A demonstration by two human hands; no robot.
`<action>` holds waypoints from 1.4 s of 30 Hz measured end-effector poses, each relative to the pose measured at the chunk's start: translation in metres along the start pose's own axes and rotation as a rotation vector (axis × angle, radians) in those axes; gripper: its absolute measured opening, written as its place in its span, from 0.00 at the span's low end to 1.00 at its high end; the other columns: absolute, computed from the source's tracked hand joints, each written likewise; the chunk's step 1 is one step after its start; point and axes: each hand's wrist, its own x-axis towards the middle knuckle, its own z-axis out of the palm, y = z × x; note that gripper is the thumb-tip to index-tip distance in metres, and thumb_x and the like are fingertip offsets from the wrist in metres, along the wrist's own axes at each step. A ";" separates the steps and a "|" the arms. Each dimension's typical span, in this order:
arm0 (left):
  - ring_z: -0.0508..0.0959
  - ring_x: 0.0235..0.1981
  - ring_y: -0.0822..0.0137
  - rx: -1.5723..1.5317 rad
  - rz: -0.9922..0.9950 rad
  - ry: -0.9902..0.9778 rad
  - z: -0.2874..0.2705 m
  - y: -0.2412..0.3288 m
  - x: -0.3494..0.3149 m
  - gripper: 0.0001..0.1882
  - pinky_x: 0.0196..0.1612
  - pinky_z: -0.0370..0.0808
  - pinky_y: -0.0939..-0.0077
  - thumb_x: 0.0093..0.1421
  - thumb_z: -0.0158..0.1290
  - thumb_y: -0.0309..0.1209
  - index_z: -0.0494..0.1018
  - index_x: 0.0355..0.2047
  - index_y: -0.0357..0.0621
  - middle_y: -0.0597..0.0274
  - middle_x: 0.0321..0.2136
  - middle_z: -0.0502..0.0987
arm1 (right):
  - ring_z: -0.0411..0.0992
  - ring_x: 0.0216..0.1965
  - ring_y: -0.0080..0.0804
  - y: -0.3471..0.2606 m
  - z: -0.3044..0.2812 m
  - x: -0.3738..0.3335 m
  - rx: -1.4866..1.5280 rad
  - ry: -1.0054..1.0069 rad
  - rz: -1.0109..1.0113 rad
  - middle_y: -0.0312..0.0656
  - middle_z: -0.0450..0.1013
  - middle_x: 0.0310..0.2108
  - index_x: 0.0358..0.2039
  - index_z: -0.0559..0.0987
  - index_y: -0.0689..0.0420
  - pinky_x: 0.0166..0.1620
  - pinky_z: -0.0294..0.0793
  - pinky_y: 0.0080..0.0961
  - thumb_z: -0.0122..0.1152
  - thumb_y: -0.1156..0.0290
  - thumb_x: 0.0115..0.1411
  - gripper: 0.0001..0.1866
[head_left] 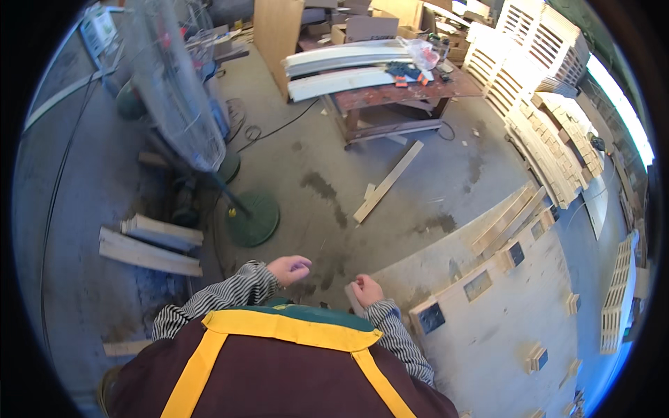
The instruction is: The person opens a water bottle, pours hot water from an electric kettle into it, and then refills the kettle from a large water jug. The person places the kettle on its base and walks through the workshop.
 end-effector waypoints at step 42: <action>0.81 0.41 0.55 -1.732 -0.443 0.217 -0.268 0.289 1.170 0.17 0.39 0.79 0.65 0.69 0.49 0.40 0.64 0.51 0.44 0.53 0.44 0.77 | 0.74 0.28 0.25 0.109 -0.551 1.156 0.698 0.417 0.565 0.38 0.77 0.31 0.48 0.78 0.63 0.30 0.77 0.26 0.66 0.59 0.58 0.23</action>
